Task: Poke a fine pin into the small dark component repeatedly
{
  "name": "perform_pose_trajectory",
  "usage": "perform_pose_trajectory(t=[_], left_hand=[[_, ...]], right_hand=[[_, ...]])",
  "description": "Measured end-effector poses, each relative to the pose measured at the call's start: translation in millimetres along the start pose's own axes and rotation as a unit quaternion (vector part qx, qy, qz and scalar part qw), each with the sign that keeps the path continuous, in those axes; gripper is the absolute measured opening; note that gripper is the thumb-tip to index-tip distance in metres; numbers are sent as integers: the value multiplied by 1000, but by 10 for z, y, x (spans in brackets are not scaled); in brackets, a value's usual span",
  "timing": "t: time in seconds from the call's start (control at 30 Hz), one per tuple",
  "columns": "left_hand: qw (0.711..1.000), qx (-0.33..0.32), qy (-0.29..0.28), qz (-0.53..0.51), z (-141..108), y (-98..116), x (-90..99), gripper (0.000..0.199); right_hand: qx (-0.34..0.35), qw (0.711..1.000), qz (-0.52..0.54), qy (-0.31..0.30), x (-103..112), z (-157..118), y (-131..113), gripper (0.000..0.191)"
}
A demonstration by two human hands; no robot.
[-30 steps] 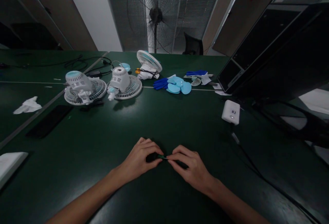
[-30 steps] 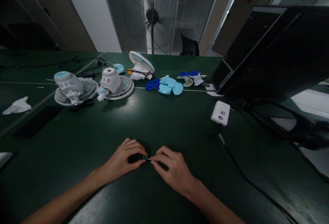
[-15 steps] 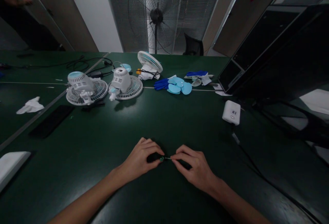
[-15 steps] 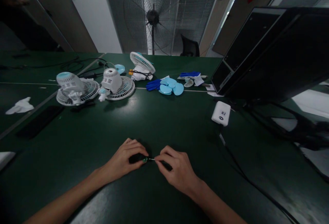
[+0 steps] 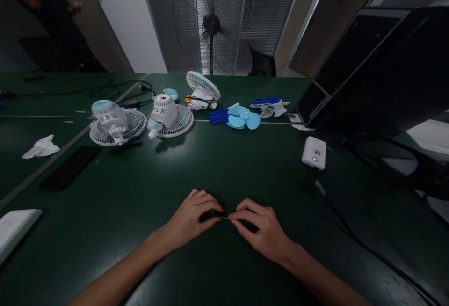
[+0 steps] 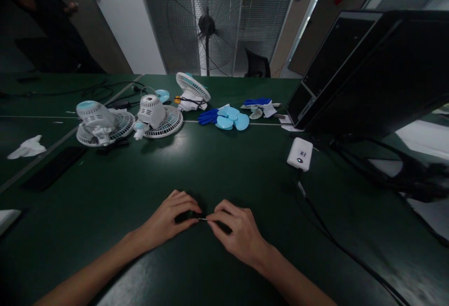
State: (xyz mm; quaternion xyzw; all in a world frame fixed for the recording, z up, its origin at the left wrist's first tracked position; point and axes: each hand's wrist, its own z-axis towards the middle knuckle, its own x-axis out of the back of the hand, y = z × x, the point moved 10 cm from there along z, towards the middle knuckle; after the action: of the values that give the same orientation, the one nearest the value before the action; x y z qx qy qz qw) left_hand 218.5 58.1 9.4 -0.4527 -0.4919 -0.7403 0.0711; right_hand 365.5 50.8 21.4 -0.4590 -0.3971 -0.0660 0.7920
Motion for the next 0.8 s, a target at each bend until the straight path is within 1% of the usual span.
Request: perform_pose_trajectory(t=[0.1, 0.13, 0.2, 0.27, 0.37, 0.5, 0.57, 0.6, 0.67, 0.8], left_hand=[[1000, 3, -1, 3, -56, -117, 54, 22], [1000, 10, 4, 8, -80, -186, 100, 24], [999, 30, 24, 22, -133, -368, 252, 26], [996, 60, 54, 35, -205, -603, 478, 28], [986, 115, 112, 51, -375, -1018, 917, 35], [955, 203, 199, 87, -741, -1579, 1515, 53], [938, 240, 228, 104, -919, -1767, 1713, 60], [932, 252, 236, 109, -986, -1825, 1774, 63], [927, 269, 238, 108, -1072, -1882, 1828, 66], [925, 289, 226, 96, -1135, -1897, 1826, 71]], right_hand=[[-12, 1000, 7, -1, 41, -15, 36, 18], [-14, 1000, 11, -1, 50, -17, 42, 18], [-14, 1000, 17, -1, 62, -19, 45, 18], [-12, 1000, 22, -2, 64, -19, 42, 18], [-12, 999, 30, 0, 70, -19, 39, 19], [-16, 999, 40, 3, 74, -18, 49, 18], [-19, 999, 41, 2, 70, -20, 60, 17], [-20, 999, 42, 1, 66, -21, 64, 17], [-21, 999, 43, -2, 61, -25, 72, 17], [-31, 998, 46, -11, 44, -32, 95, 17]])
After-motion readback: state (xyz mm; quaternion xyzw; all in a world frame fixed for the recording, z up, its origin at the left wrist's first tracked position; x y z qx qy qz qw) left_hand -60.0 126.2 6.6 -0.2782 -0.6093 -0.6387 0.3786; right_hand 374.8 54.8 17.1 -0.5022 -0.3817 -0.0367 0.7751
